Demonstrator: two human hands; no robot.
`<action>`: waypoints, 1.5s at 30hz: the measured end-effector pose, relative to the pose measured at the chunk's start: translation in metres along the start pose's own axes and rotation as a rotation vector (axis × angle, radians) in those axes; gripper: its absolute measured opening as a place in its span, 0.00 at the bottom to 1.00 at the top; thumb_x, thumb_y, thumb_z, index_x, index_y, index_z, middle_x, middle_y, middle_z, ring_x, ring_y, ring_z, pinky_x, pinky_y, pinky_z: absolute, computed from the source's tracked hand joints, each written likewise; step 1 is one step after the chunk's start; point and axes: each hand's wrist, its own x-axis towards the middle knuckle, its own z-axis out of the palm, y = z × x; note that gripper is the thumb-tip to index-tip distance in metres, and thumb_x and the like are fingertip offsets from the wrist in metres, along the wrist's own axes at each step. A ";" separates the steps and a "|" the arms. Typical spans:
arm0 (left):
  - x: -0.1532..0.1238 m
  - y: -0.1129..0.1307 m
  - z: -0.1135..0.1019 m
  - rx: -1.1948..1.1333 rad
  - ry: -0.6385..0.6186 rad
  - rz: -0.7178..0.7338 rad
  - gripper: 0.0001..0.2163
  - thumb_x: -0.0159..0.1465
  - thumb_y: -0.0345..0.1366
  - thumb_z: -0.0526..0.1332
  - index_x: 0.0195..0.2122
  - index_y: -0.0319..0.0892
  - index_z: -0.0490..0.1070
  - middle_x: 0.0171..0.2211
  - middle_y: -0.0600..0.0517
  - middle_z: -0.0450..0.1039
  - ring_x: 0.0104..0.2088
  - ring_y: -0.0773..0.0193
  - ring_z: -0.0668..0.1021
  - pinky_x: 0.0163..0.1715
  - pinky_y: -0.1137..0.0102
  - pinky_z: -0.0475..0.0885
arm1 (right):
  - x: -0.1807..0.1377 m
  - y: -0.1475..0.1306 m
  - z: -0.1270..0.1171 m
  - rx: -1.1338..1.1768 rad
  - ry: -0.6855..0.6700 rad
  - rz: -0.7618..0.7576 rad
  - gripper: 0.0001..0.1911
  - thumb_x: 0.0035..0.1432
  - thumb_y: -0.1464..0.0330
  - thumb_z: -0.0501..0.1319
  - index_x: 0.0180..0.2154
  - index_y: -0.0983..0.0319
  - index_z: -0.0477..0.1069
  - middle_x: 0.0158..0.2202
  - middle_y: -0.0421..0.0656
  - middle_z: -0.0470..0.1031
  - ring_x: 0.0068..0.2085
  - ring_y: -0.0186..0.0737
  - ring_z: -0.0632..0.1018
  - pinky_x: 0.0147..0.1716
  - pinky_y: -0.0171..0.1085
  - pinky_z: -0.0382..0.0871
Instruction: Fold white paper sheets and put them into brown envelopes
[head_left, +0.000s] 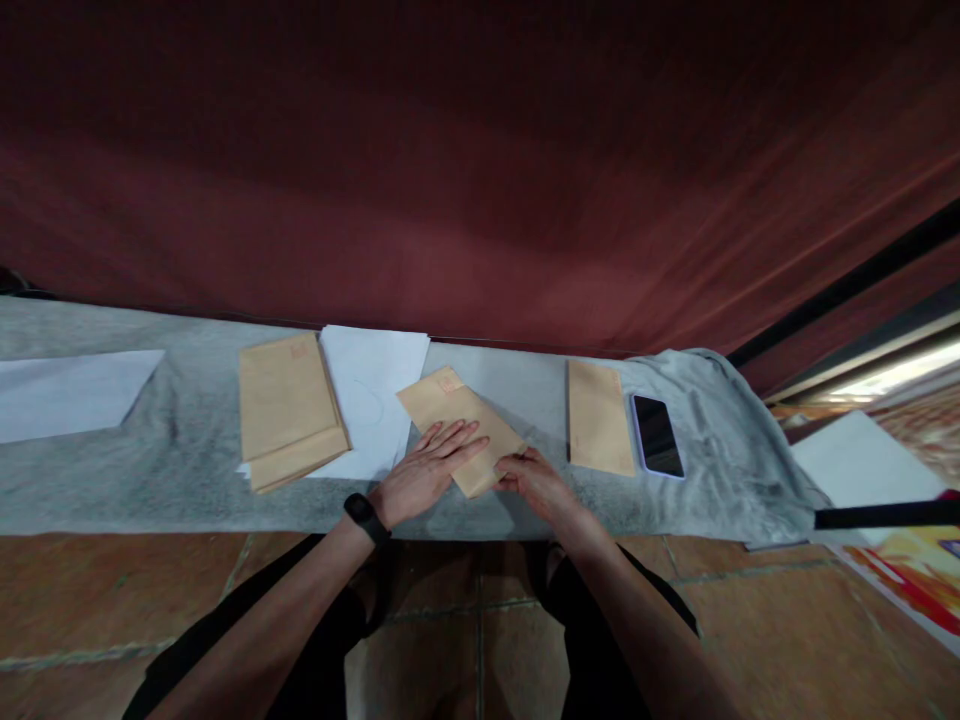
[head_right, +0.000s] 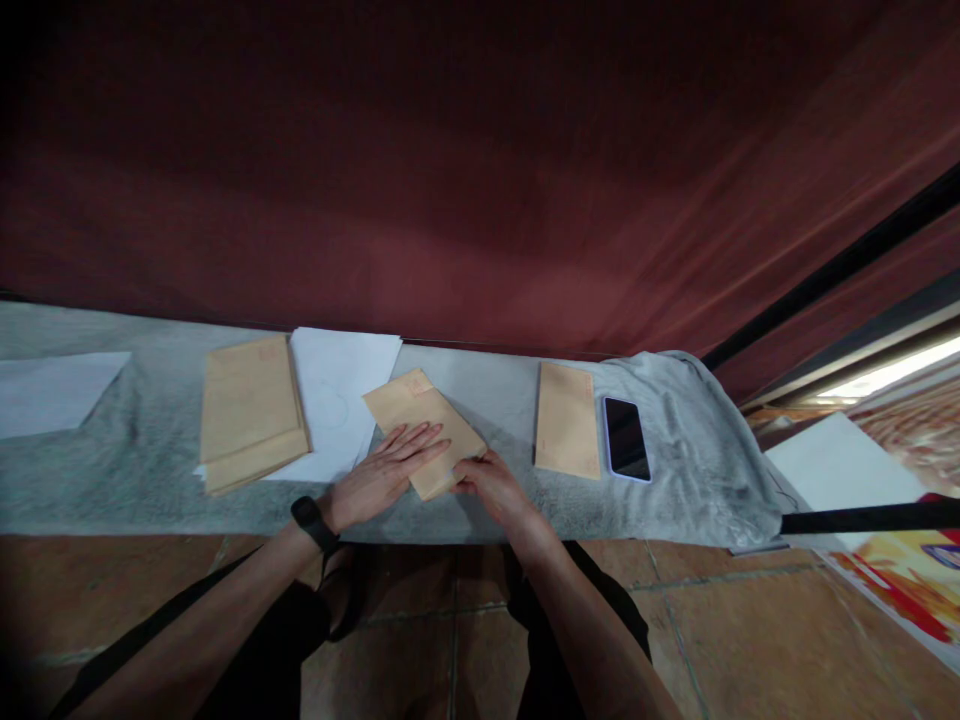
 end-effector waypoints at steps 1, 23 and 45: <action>-0.003 0.001 0.001 0.009 0.002 -0.015 0.37 0.63 0.22 0.50 0.73 0.51 0.49 0.74 0.51 0.49 0.73 0.58 0.52 0.71 0.51 0.48 | -0.001 0.002 0.001 0.000 -0.006 0.009 0.18 0.41 0.66 0.67 0.39 0.57 0.78 0.37 0.41 0.83 0.37 0.44 0.82 0.34 0.37 0.77; -0.018 0.018 0.003 0.016 -0.084 0.073 0.32 0.68 0.24 0.53 0.69 0.63 0.56 0.72 0.57 0.53 0.73 0.62 0.54 0.72 0.50 0.40 | 0.027 -0.003 -0.010 -0.644 -0.035 -0.475 0.18 0.65 0.58 0.55 0.49 0.56 0.77 0.54 0.45 0.78 0.56 0.43 0.77 0.61 0.46 0.67; -0.023 0.033 0.020 0.017 0.017 0.035 0.16 0.74 0.34 0.51 0.61 0.49 0.68 0.66 0.52 0.66 0.69 0.62 0.62 0.70 0.58 0.52 | 0.118 -0.011 0.062 -1.553 -0.007 -0.550 0.32 0.73 0.58 0.48 0.72 0.65 0.50 0.75 0.49 0.45 0.74 0.45 0.48 0.72 0.47 0.36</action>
